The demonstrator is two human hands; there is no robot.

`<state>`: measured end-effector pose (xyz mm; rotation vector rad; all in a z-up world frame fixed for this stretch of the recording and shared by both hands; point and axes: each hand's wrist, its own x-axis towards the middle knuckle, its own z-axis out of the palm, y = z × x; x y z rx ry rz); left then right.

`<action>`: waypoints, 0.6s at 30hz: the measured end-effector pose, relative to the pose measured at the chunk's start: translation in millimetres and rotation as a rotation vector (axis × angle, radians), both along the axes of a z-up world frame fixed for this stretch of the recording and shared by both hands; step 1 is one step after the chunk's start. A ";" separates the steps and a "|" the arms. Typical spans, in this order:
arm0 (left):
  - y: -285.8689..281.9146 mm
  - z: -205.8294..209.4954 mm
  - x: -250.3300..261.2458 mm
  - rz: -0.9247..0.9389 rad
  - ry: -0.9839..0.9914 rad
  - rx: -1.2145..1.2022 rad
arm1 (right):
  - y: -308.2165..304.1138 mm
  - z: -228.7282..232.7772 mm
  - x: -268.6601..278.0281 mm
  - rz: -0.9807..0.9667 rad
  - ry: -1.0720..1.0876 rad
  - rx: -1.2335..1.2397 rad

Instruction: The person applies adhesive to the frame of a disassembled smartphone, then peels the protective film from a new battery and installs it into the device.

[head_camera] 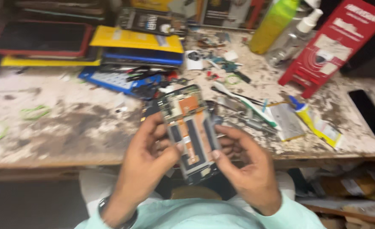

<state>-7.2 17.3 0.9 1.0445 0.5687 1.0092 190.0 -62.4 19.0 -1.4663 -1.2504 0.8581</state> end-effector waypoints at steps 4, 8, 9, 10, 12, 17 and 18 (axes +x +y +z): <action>-1.2 -13.0 -4.6 0.044 0.078 -0.001 | -4.2 -7.1 2.2 0.006 0.102 -0.065; -1.8 -28.3 -10.3 0.074 0.059 -0.047 | -7.8 -15.9 4.1 0.059 0.086 0.012; -1.2 -30.4 -10.9 0.085 0.068 -0.028 | -9.1 -16.3 6.2 0.074 0.076 0.014; -1.6 -31.6 -11.5 0.101 0.077 -0.011 | -10.5 -16.2 8.9 0.094 0.066 0.015; -0.2 -31.8 -14.5 0.144 0.053 0.011 | -13.7 -14.9 14.4 0.098 0.012 0.039; 11.3 -28.1 -29.6 0.281 -0.007 -0.018 | -23.2 -9.6 36.9 0.042 -0.278 0.153; 13.5 -28.1 -32.8 0.281 -0.038 -0.016 | -23.8 -8.9 41.9 0.015 -0.300 0.161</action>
